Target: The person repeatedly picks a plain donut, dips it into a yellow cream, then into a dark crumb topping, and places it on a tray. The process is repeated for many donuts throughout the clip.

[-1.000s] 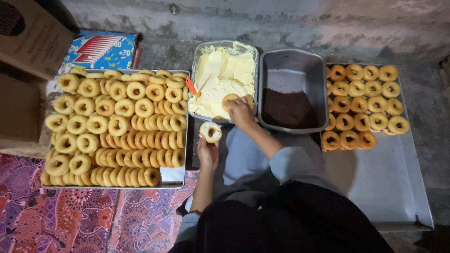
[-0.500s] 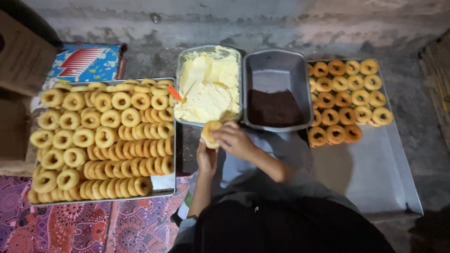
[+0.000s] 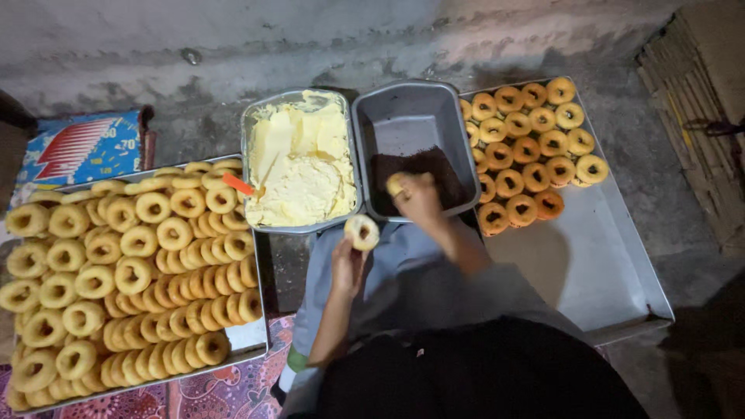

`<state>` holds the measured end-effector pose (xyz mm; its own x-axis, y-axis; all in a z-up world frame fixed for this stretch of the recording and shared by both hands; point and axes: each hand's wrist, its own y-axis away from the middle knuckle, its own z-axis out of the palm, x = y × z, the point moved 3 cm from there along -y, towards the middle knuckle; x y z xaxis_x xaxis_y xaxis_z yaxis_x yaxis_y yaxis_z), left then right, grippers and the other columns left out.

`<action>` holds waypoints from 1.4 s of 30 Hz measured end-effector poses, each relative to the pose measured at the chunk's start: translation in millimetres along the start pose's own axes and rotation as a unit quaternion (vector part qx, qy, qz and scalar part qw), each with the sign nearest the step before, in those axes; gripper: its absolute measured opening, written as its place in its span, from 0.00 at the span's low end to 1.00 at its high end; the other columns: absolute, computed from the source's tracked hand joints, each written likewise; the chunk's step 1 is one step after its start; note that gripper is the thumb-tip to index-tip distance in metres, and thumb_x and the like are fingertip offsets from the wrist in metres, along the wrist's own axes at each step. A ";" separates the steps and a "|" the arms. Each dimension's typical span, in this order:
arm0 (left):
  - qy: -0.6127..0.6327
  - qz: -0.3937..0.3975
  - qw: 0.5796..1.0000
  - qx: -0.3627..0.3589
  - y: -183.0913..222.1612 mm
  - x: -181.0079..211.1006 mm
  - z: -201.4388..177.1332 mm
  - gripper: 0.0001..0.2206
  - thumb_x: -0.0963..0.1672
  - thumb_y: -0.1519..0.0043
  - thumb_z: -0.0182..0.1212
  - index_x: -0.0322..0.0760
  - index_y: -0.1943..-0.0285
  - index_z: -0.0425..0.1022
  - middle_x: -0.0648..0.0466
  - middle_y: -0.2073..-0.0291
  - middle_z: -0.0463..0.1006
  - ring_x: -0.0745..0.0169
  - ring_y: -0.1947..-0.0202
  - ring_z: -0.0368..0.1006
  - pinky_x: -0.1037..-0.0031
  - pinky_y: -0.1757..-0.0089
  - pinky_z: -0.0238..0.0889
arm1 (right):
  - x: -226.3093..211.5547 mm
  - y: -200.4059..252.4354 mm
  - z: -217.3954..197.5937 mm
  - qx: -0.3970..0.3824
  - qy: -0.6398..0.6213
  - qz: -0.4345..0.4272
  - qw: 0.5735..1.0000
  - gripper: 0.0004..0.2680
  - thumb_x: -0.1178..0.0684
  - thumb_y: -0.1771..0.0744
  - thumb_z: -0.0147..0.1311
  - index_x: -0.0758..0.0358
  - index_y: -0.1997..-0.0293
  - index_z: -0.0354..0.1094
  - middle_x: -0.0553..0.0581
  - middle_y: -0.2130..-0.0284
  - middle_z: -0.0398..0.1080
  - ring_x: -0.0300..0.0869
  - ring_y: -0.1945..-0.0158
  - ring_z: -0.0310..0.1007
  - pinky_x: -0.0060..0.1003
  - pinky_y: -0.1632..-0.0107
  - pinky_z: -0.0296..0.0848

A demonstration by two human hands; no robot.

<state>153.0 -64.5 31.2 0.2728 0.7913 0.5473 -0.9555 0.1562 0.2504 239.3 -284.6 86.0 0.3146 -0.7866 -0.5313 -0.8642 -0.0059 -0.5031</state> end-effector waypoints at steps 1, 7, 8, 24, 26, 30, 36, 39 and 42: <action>-0.036 -0.024 0.999 0.004 -11.1 -4.2 3.2 0.19 0.46 0.32 0.56 0.27 0.37 0.69 0.45 0.45 0.76 0.54 0.44 0.73 0.63 0.42 0.66 | 31.9 -6.1 -0.1 0.015 0.073 -0.001 0.997 0.09 0.60 0.38 0.58 0.62 0.55 0.74 0.63 0.60 0.76 0.57 0.55 0.75 0.51 0.48 0.73; -0.560 0.064 0.826 -0.006 -107.9 -29.0 50.1 0.12 0.47 0.35 0.64 0.29 0.56 0.77 0.43 0.58 0.78 0.48 0.57 0.74 0.61 0.54 0.68 | 135.3 -1.3 1.1 -0.111 0.011 0.214 0.970 0.09 0.54 0.35 0.58 0.59 0.53 0.77 0.67 0.60 0.77 0.57 0.55 0.78 0.48 0.50 0.76; -0.678 0.142 0.721 -0.025 -123.9 -32.7 60.1 0.13 0.47 0.37 0.66 0.29 0.61 0.78 0.42 0.59 0.80 0.45 0.58 0.76 0.60 0.55 0.70 | 141.1 -0.6 -5.7 -0.062 -0.039 0.280 0.957 0.09 0.53 0.35 0.57 0.60 0.52 0.76 0.66 0.61 0.78 0.55 0.55 0.80 0.47 0.50 0.77; -0.023 -0.096 0.995 0.028 -144.8 -85.8 50.8 0.15 0.44 0.31 0.43 0.30 0.45 0.72 0.44 0.51 0.79 0.51 0.52 0.78 0.59 0.50 0.76 | 58.9 7.5 -55.1 0.018 -0.191 0.207 0.959 0.09 0.61 0.36 0.58 0.59 0.51 0.74 0.54 0.58 0.75 0.41 0.59 0.75 0.41 0.54 0.77; 0.008 -0.106 0.994 0.020 -136.9 -87.6 53.8 0.15 0.43 0.30 0.42 0.29 0.41 0.69 0.45 0.49 0.78 0.53 0.50 0.78 0.62 0.48 0.75 | 9.4 -8.9 -69.2 0.028 -0.103 0.009 0.994 0.09 0.61 0.36 0.59 0.61 0.53 0.75 0.55 0.55 0.75 0.47 0.52 0.73 0.43 0.48 0.74; 0.021 -0.087 0.994 -0.063 -129.2 -85.9 64.5 0.15 0.41 0.29 0.43 0.27 0.39 0.69 0.42 0.49 0.78 0.51 0.51 0.77 0.62 0.49 0.73 | -47.0 -20.0 -81.8 0.063 -0.025 -0.120 0.990 0.11 0.59 0.38 0.58 0.60 0.52 0.74 0.59 0.52 0.74 0.54 0.47 0.69 0.45 0.43 0.71; -0.136 -0.188 0.973 0.002 -126.3 -83.3 81.1 0.16 0.44 0.34 0.49 0.33 0.39 0.71 0.48 0.48 0.77 0.52 0.48 0.75 0.64 0.53 0.75 | 31.0 6.4 -55.2 -0.026 -0.642 0.455 0.617 0.12 0.55 0.34 0.58 0.56 0.46 0.65 0.58 0.54 0.72 0.54 0.50 0.73 0.50 0.52 0.75; -0.410 -0.133 0.902 -0.013 -129.9 -81.7 85.9 0.17 0.47 0.35 0.59 0.35 0.39 0.72 0.48 0.43 0.73 0.49 0.43 0.70 0.62 0.50 0.71 | 87.3 42.3 -57.0 0.053 -0.671 0.457 0.582 0.10 0.51 0.33 0.55 0.57 0.49 0.66 0.57 0.56 0.73 0.50 0.54 0.74 0.47 0.55 0.75; -0.686 0.178 0.706 -0.023 -118.8 -68.4 86.4 0.19 0.47 0.36 0.67 0.33 0.39 0.75 0.37 0.41 0.72 0.45 0.39 0.66 0.62 0.42 0.63 | 153.2 90.5 -87.0 0.178 -0.665 0.436 0.579 0.08 0.48 0.32 0.53 0.58 0.52 0.66 0.56 0.59 0.72 0.46 0.60 0.73 0.42 0.59 0.74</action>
<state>257.5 -188.3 33.0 -0.1628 -0.5256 0.8350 -0.9850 0.1357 -0.1066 175.1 -459.4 18.3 0.0486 0.7788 -0.6254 -0.8609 0.3501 0.3691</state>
